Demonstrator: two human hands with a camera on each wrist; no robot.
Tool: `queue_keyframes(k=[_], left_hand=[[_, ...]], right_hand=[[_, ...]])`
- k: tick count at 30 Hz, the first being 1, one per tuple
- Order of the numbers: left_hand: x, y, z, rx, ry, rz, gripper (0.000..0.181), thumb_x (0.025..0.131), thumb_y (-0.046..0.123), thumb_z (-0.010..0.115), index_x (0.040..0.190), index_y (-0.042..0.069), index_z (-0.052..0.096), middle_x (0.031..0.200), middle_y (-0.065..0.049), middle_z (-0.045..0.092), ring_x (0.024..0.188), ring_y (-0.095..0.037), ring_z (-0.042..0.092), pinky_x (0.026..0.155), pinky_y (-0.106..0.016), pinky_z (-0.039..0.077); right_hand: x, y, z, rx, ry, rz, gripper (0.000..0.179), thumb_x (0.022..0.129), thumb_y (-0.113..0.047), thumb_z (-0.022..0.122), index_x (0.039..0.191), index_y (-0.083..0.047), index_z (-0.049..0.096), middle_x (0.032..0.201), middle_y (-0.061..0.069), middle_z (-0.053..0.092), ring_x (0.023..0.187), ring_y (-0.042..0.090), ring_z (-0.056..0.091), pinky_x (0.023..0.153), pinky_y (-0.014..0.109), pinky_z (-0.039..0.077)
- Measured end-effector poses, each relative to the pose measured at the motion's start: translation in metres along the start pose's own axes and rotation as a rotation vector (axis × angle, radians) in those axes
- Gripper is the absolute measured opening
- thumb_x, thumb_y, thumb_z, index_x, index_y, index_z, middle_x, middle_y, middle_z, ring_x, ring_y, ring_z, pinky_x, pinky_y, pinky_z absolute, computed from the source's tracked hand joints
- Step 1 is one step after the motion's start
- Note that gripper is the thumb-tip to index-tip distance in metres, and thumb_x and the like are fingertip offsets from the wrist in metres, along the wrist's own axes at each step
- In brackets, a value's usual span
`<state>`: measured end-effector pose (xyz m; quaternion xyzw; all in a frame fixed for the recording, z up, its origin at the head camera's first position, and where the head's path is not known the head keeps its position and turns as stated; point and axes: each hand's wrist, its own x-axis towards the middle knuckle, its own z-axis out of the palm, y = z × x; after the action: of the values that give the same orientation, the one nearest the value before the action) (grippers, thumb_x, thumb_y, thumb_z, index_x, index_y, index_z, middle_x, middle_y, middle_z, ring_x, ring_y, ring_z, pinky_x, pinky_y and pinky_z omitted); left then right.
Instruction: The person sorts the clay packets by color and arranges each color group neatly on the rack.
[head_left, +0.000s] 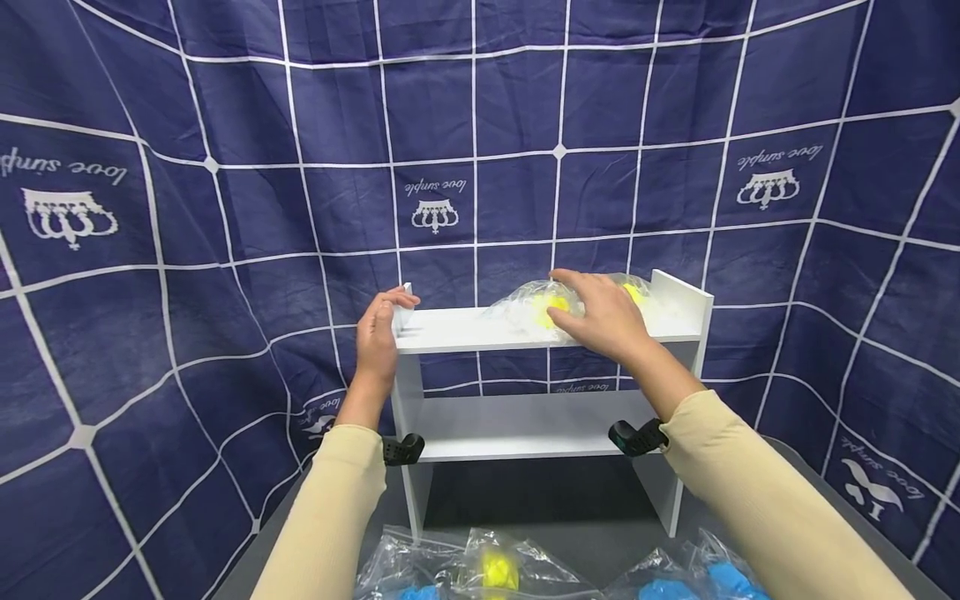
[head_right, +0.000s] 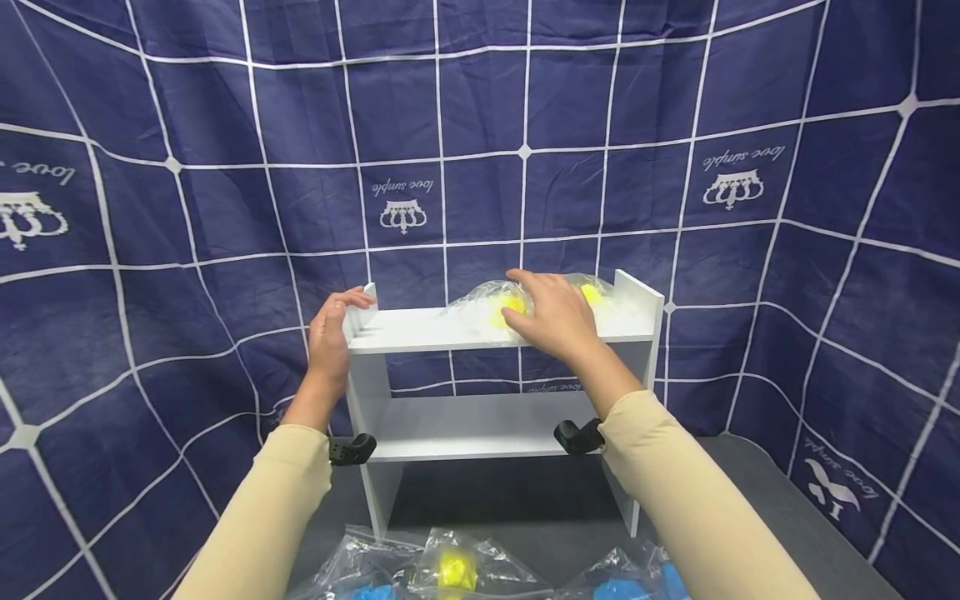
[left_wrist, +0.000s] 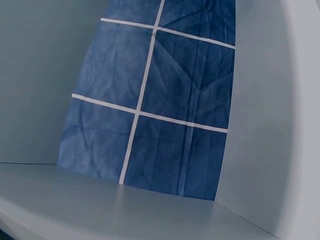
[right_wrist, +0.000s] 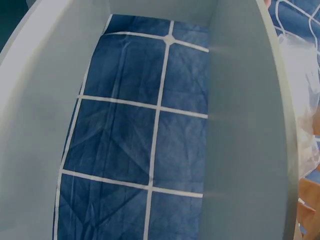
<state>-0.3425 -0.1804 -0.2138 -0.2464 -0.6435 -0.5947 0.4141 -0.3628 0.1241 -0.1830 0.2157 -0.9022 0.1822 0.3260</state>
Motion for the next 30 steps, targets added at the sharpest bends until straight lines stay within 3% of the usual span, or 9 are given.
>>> queue_keyframes(k=[4, 11, 15, 19, 25, 30], left_hand=[[0.000, 0.000, 0.001, 0.002, -0.002, 0.019, 0.035, 0.095, 0.009, 0.031, 0.090, -0.020, 0.051, 0.102, -0.028, 0.061, 0.129, -0.035, 0.047, 0.115, -0.036, 0.030], [0.001, -0.001, 0.003, -0.010, -0.002, 0.029, 0.037, 0.097, 0.009, 0.029, 0.084, -0.020, 0.047, 0.104, -0.035, 0.060, 0.119, -0.008, 0.052, 0.115, -0.036, 0.030], [0.000, -0.001, 0.005, -0.020, -0.005, 0.020, 0.039, 0.099, 0.011, 0.027, 0.084, -0.020, 0.045, 0.105, -0.037, 0.059, 0.124, -0.023, 0.052, 0.115, -0.037, 0.029], [-0.002, -0.001, 0.005, -0.025, -0.013, 0.016, 0.041, 0.098, 0.012, 0.024, 0.084, -0.020, 0.045, 0.106, -0.038, 0.057, 0.128, -0.040, 0.046, 0.115, -0.038, 0.027], [-0.001, 0.000, 0.002, -0.014, 0.005, 0.031, 0.039, 0.097, 0.012, 0.024, 0.081, -0.019, 0.044, 0.104, -0.038, 0.056, 0.126, -0.034, 0.049, 0.114, -0.037, 0.029], [-0.001, 0.000, 0.001, -0.018, 0.004, 0.025, 0.038, 0.096, 0.010, 0.024, 0.081, -0.019, 0.044, 0.104, -0.038, 0.056, 0.124, -0.025, 0.051, 0.115, -0.036, 0.029]], right_hand=[[-0.008, -0.004, -0.001, 0.057, 0.135, -0.065, 0.053, 0.085, -0.039, 0.060, 0.135, -0.023, 0.053, 0.136, 0.005, 0.058, 0.128, 0.031, 0.048, 0.103, 0.052, 0.040], [-0.045, -0.018, 0.004, 0.207, 0.434, -0.243, 0.040, 0.082, -0.021, 0.061, 0.122, -0.019, 0.064, 0.125, 0.004, 0.064, 0.117, 0.028, 0.053, 0.096, 0.048, 0.040], [-0.072, -0.027, 0.010, 0.287, 0.511, -0.330, 0.035, 0.083, -0.013, 0.057, 0.116, -0.017, 0.068, 0.121, 0.003, 0.067, 0.114, 0.024, 0.054, 0.097, 0.037, 0.041], [-0.094, -0.036, 0.019, 0.365, 0.491, -0.429, 0.034, 0.082, -0.008, 0.057, 0.113, -0.015, 0.069, 0.116, 0.002, 0.068, 0.108, 0.020, 0.058, 0.093, 0.027, 0.043], [-0.126, -0.050, 0.055, 0.463, 0.389, -0.556, 0.038, 0.080, -0.003, 0.060, 0.115, -0.013, 0.067, 0.115, 0.006, 0.067, 0.105, 0.018, 0.058, 0.092, 0.025, 0.045], [-0.152, -0.053, 0.091, 0.508, 0.272, -0.558, 0.040, 0.081, -0.006, 0.066, 0.120, -0.016, 0.063, 0.120, 0.003, 0.066, 0.108, 0.015, 0.058, 0.092, 0.028, 0.047]])
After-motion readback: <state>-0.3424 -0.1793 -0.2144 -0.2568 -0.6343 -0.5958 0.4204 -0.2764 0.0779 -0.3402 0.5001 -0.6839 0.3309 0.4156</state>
